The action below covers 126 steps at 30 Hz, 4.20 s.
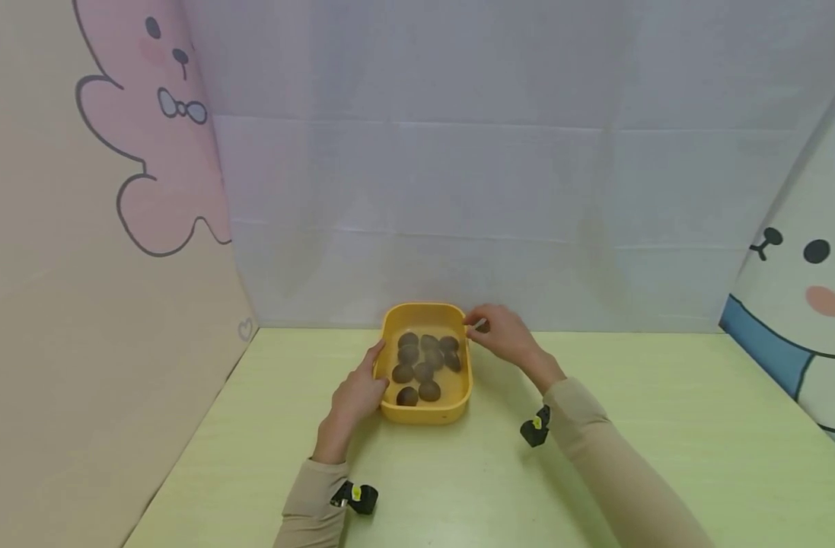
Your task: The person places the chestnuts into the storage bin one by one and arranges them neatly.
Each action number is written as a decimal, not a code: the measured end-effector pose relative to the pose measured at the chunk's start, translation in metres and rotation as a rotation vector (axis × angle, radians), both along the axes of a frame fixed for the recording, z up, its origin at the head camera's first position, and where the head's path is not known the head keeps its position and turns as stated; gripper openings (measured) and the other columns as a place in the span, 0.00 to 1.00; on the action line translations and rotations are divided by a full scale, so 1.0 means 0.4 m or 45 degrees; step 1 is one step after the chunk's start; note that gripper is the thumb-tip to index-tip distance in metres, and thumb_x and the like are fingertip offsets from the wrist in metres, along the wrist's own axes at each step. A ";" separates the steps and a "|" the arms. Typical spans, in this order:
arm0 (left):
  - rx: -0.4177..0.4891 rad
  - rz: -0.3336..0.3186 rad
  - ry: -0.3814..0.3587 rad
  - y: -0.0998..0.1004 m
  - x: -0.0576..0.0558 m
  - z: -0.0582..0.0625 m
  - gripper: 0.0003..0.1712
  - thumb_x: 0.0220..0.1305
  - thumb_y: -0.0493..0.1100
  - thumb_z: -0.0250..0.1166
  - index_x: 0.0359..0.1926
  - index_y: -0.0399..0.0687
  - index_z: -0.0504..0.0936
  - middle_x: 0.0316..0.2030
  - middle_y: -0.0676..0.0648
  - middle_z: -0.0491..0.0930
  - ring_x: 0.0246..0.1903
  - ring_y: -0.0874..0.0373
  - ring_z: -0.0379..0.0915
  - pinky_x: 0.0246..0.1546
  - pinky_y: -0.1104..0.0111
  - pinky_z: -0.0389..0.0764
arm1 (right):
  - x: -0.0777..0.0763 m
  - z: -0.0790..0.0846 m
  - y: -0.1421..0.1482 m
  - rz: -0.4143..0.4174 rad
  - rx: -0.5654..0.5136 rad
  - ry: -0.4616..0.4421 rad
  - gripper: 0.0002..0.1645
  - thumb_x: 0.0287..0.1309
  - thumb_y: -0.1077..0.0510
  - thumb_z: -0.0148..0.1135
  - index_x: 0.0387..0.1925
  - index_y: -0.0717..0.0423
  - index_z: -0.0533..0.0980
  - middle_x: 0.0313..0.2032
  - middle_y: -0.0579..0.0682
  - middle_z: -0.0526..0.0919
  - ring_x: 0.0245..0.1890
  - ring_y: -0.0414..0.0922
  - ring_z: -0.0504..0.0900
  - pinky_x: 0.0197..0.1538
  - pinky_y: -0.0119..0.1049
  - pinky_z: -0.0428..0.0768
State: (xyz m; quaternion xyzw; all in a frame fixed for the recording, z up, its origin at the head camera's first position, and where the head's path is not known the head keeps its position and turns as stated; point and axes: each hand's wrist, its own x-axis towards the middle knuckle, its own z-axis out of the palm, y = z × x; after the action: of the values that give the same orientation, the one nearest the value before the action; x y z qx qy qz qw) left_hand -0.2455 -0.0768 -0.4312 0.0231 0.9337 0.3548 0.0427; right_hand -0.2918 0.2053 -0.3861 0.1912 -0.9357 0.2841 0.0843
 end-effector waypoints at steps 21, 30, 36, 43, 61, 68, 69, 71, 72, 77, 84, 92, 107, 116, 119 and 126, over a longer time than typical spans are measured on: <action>0.011 0.005 -0.002 0.004 0.000 0.007 0.40 0.65 0.44 0.54 0.77 0.66 0.56 0.43 0.38 0.82 0.20 0.52 0.67 0.21 0.64 0.64 | -0.069 -0.042 0.076 -0.080 -0.081 -0.087 0.19 0.61 0.59 0.62 0.52 0.65 0.79 0.48 0.62 0.83 0.43 0.56 0.81 0.50 0.52 0.78; -0.004 -0.002 0.011 0.003 -0.002 0.001 0.40 0.65 0.44 0.54 0.77 0.67 0.56 0.36 0.39 0.81 0.18 0.54 0.66 0.20 0.65 0.64 | -0.089 -0.071 0.081 -0.099 -0.095 -0.180 0.21 0.61 0.61 0.63 0.53 0.67 0.77 0.50 0.66 0.80 0.36 0.53 0.84 0.42 0.46 0.83; 0.003 0.001 0.014 0.000 -0.005 -0.003 0.40 0.65 0.45 0.55 0.77 0.68 0.56 0.37 0.40 0.82 0.18 0.54 0.66 0.20 0.65 0.64 | -0.100 -0.083 0.074 -0.133 -0.065 -0.267 0.25 0.60 0.59 0.63 0.57 0.65 0.75 0.54 0.66 0.78 0.21 0.42 0.80 0.29 0.34 0.79; 0.013 0.003 0.007 -0.003 -0.003 -0.001 0.40 0.64 0.45 0.54 0.77 0.68 0.56 0.38 0.40 0.82 0.18 0.54 0.65 0.20 0.65 0.64 | -0.109 -0.084 0.067 -0.152 0.021 -0.301 0.26 0.58 0.60 0.63 0.58 0.66 0.75 0.56 0.65 0.79 0.18 0.42 0.78 0.30 0.36 0.77; -0.004 0.006 0.003 0.006 -0.005 -0.005 0.40 0.64 0.45 0.54 0.76 0.69 0.56 0.44 0.38 0.82 0.20 0.52 0.68 0.21 0.63 0.64 | -0.098 -0.118 0.088 -0.171 -0.046 -0.302 0.19 0.53 0.63 0.67 0.48 0.62 0.80 0.47 0.60 0.83 0.24 0.44 0.78 0.28 0.35 0.77; -0.002 0.004 0.003 0.003 -0.004 -0.006 0.40 0.64 0.45 0.54 0.76 0.68 0.57 0.42 0.38 0.82 0.20 0.53 0.68 0.21 0.64 0.64 | -0.086 -0.098 0.104 -0.136 -0.128 -0.250 0.17 0.57 0.60 0.66 0.48 0.62 0.80 0.44 0.61 0.81 0.34 0.49 0.80 0.27 0.35 0.79; -0.004 0.003 0.005 0.002 -0.005 -0.006 0.39 0.64 0.45 0.54 0.76 0.68 0.57 0.43 0.38 0.82 0.20 0.53 0.68 0.21 0.64 0.64 | -0.084 -0.094 0.105 -0.135 -0.149 -0.246 0.18 0.57 0.60 0.66 0.49 0.63 0.80 0.44 0.62 0.79 0.35 0.49 0.80 0.27 0.35 0.79; -0.009 0.002 0.010 0.000 -0.005 -0.007 0.39 0.64 0.45 0.54 0.76 0.67 0.57 0.43 0.37 0.82 0.20 0.52 0.68 0.21 0.64 0.65 | -0.079 -0.085 0.104 -0.136 -0.194 -0.237 0.18 0.58 0.60 0.66 0.49 0.64 0.80 0.44 0.63 0.75 0.35 0.50 0.81 0.26 0.36 0.80; -0.010 0.003 0.011 -0.001 -0.005 -0.007 0.39 0.64 0.45 0.54 0.76 0.67 0.57 0.44 0.37 0.82 0.20 0.52 0.68 0.21 0.64 0.65 | -0.075 -0.081 0.101 -0.134 -0.205 -0.218 0.18 0.58 0.61 0.66 0.49 0.64 0.80 0.44 0.62 0.73 0.37 0.52 0.81 0.27 0.37 0.81; -0.004 0.006 0.004 -0.004 -0.004 -0.005 0.39 0.64 0.45 0.54 0.76 0.68 0.57 0.42 0.37 0.82 0.20 0.52 0.68 0.21 0.64 0.65 | -0.056 -0.056 0.082 -0.091 -0.239 -0.093 0.19 0.57 0.62 0.67 0.50 0.65 0.79 0.46 0.60 0.69 0.46 0.58 0.82 0.42 0.42 0.82; 0.008 0.003 -0.010 -0.004 -0.003 -0.002 0.39 0.65 0.44 0.54 0.76 0.67 0.57 0.41 0.39 0.82 0.19 0.53 0.67 0.21 0.65 0.64 | -0.042 -0.030 0.055 0.044 -0.277 0.017 0.19 0.57 0.65 0.64 0.51 0.65 0.78 0.48 0.59 0.69 0.44 0.54 0.80 0.44 0.42 0.82; 0.000 0.003 -0.007 -0.005 -0.002 -0.001 0.39 0.65 0.45 0.54 0.76 0.67 0.57 0.44 0.38 0.82 0.20 0.53 0.67 0.21 0.64 0.64 | -0.027 -0.018 0.026 0.110 -0.294 0.050 0.25 0.54 0.66 0.68 0.54 0.64 0.74 0.50 0.58 0.77 0.44 0.52 0.81 0.46 0.46 0.81; 0.015 -0.001 0.001 -0.005 -0.001 0.000 0.40 0.64 0.44 0.55 0.76 0.67 0.57 0.45 0.37 0.82 0.20 0.52 0.68 0.21 0.64 0.64 | 0.013 -0.018 -0.037 0.274 -0.102 0.095 0.21 0.51 0.64 0.70 0.49 0.57 0.80 0.46 0.54 0.80 0.44 0.50 0.80 0.45 0.49 0.77; 0.022 -0.009 0.004 -0.003 0.001 0.003 0.39 0.64 0.43 0.55 0.76 0.66 0.58 0.44 0.37 0.82 0.21 0.52 0.68 0.21 0.64 0.64 | 0.025 -0.010 -0.068 0.281 0.138 0.053 0.21 0.53 0.57 0.70 0.50 0.53 0.82 0.49 0.50 0.84 0.48 0.51 0.74 0.53 0.48 0.72; 0.016 -0.010 0.004 -0.003 0.001 0.004 0.40 0.64 0.43 0.55 0.76 0.66 0.57 0.44 0.37 0.82 0.21 0.52 0.68 0.21 0.64 0.64 | 0.025 -0.012 -0.074 0.257 0.200 0.026 0.21 0.51 0.55 0.72 0.49 0.52 0.84 0.49 0.50 0.85 0.47 0.50 0.70 0.50 0.45 0.70; 0.013 -0.007 0.002 -0.002 0.003 0.004 0.40 0.64 0.44 0.55 0.76 0.66 0.57 0.44 0.37 0.82 0.21 0.52 0.68 0.21 0.64 0.64 | 0.026 -0.027 -0.085 0.237 0.277 -0.007 0.20 0.48 0.55 0.75 0.47 0.50 0.85 0.47 0.49 0.85 0.43 0.48 0.68 0.46 0.42 0.65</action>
State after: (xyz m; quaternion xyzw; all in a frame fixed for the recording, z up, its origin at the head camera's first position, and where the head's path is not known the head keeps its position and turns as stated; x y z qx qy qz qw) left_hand -0.2445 -0.0776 -0.4295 0.0261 0.9318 0.3595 0.0428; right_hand -0.2814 0.1714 -0.3968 0.2844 -0.9395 0.1880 0.0337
